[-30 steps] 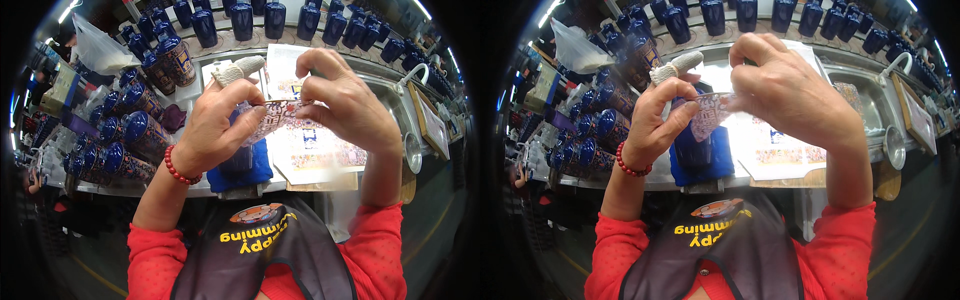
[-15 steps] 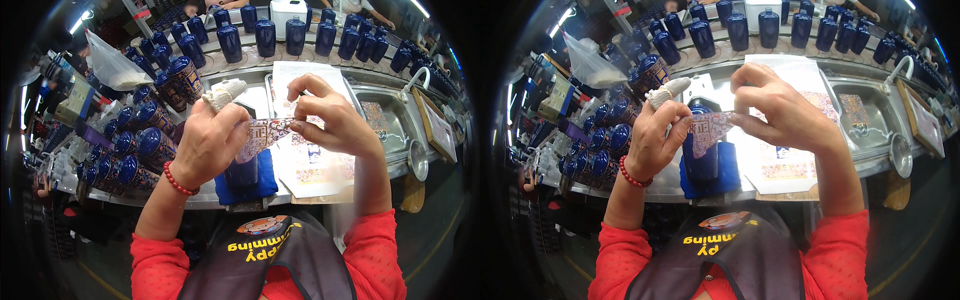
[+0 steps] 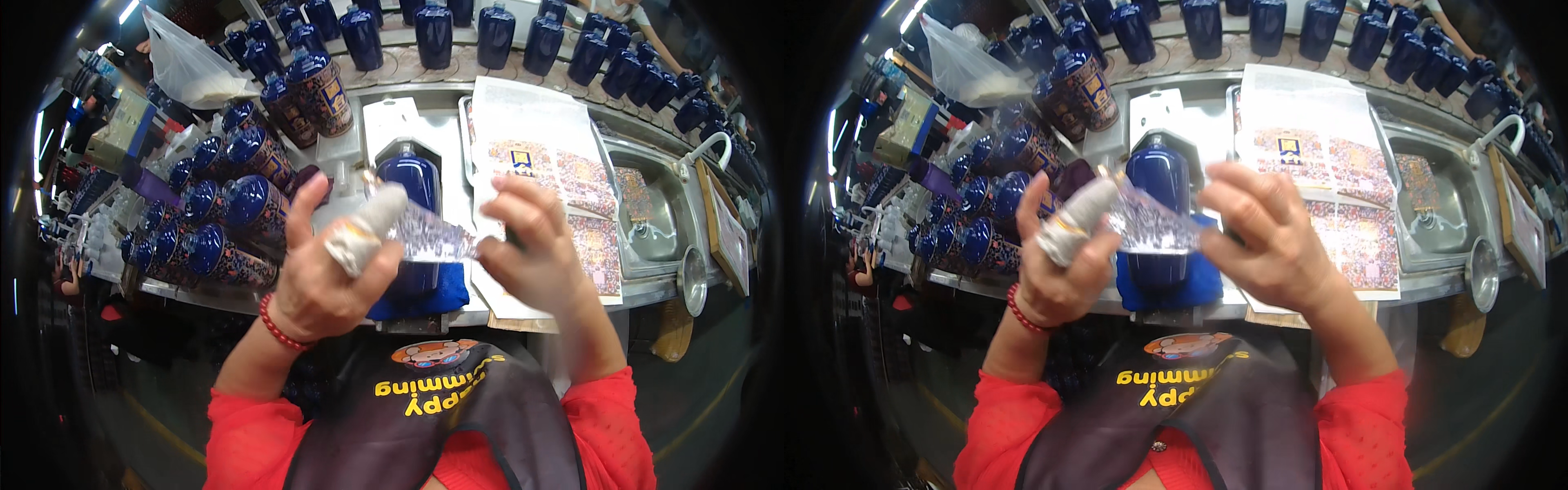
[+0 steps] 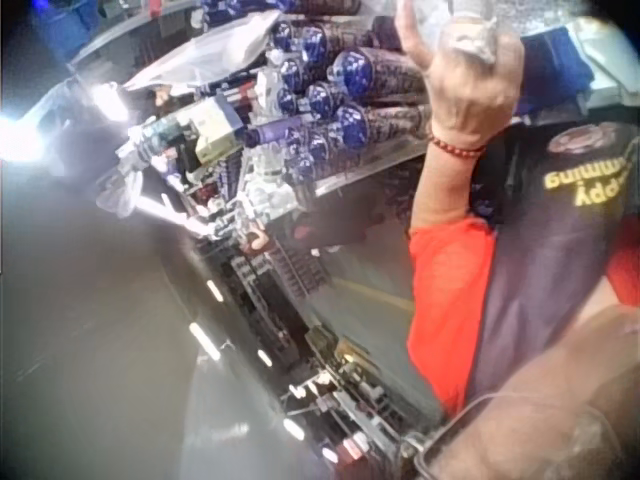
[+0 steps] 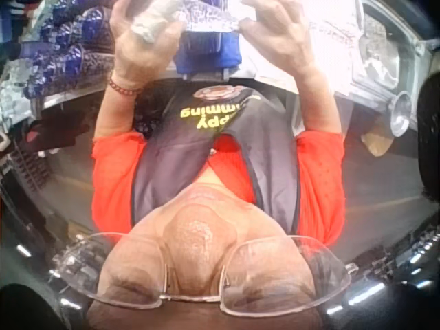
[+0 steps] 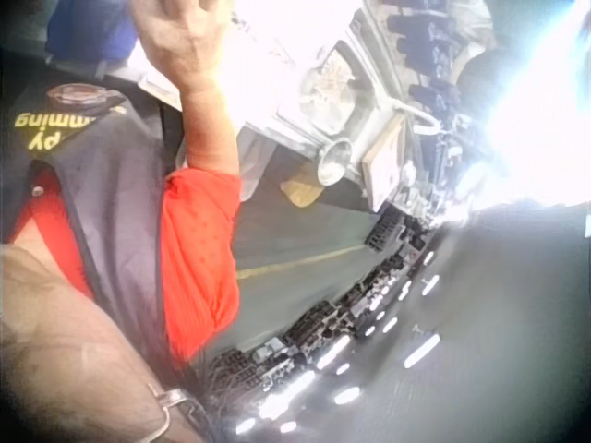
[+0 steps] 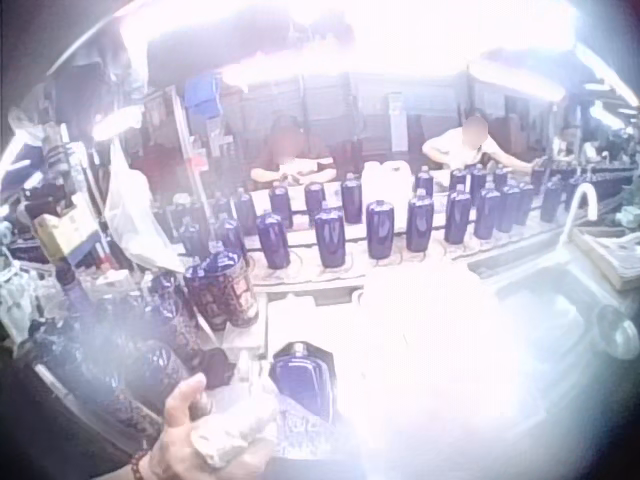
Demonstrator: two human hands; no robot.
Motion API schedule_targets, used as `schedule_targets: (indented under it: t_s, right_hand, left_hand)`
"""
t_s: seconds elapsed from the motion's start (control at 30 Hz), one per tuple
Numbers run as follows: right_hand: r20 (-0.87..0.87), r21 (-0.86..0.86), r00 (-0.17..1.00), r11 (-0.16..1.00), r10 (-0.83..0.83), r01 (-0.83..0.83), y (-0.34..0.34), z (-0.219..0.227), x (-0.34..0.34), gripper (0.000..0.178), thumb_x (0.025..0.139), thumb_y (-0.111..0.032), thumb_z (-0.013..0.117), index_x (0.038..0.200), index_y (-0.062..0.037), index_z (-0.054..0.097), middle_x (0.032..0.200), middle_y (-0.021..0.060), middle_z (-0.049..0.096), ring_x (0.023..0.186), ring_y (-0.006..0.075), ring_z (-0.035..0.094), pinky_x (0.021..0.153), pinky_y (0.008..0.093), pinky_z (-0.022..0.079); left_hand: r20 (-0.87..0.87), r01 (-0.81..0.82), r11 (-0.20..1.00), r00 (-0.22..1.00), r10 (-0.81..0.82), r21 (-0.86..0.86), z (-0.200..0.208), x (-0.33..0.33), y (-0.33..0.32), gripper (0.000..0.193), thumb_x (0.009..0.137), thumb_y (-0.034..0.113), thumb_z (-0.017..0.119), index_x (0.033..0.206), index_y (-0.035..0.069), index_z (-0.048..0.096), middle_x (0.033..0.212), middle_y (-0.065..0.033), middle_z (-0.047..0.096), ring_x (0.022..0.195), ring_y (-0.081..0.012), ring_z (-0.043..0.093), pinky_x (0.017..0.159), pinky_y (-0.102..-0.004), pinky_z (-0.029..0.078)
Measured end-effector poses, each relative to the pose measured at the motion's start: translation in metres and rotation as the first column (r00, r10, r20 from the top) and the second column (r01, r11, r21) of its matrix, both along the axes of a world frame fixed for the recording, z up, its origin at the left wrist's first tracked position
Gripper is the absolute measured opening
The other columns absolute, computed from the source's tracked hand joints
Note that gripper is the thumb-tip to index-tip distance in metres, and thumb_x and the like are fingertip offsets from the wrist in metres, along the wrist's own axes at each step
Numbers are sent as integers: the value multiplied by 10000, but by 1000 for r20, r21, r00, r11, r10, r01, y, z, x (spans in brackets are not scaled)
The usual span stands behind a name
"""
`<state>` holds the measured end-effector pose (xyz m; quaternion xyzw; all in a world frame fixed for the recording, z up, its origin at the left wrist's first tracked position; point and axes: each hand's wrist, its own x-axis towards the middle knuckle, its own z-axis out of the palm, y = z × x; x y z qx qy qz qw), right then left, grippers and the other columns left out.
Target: The person applies decorative stickers to a blue cylindrical container. They peel a sticker from a sheet, position it on the container, and smooth it with a green squeegee. The person repeats this process for multiple stickers, rotating the container to cover different sides.
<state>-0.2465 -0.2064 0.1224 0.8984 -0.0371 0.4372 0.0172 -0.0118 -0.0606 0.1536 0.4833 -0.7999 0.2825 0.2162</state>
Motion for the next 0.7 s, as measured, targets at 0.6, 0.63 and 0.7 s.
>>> schedule_targets:
  t_s: [0.6, 0.63, 0.7]
  right_hand:
    - [-278, 341, 960, 938, 39, 60, 50, -11, 56, 356, 654, -144, 865, 905, -41, 635, 1311, 171, 501, 1279, 409, 484, 1022, 510, 460]
    - [-234, 364, 972, 930, 38, 51, 51, -13, 63, 345, 655, -127, 855, 904, -40, 634, 1307, 173, 503, 1275, 407, 486, 1021, 509, 461]
    - [-179, 380, 984, 924, 23, 48, 52, -15, 75, 326, 658, -94, 836, 903, -37, 630, 1299, 177, 508, 1267, 402, 490, 1018, 506, 464]
  left_hand:
    - [-249, -176, 984, 953, 171, 0, -94, -12, 50, 136, 848, 140, 707, 983, 149, 719, 1066, -54, 721, 997, -220, 652, 1131, -601, 301]
    - [-258, -178, 984, 951, 171, -4, -96, -12, 50, 133, 845, 144, 707, 977, 153, 723, 1065, -48, 720, 997, -215, 651, 1130, -594, 302]
    - [-281, -178, 984, 945, 165, -19, -98, -13, 50, 128, 840, 152, 708, 965, 161, 730, 1064, -36, 716, 997, -205, 649, 1127, -580, 304]
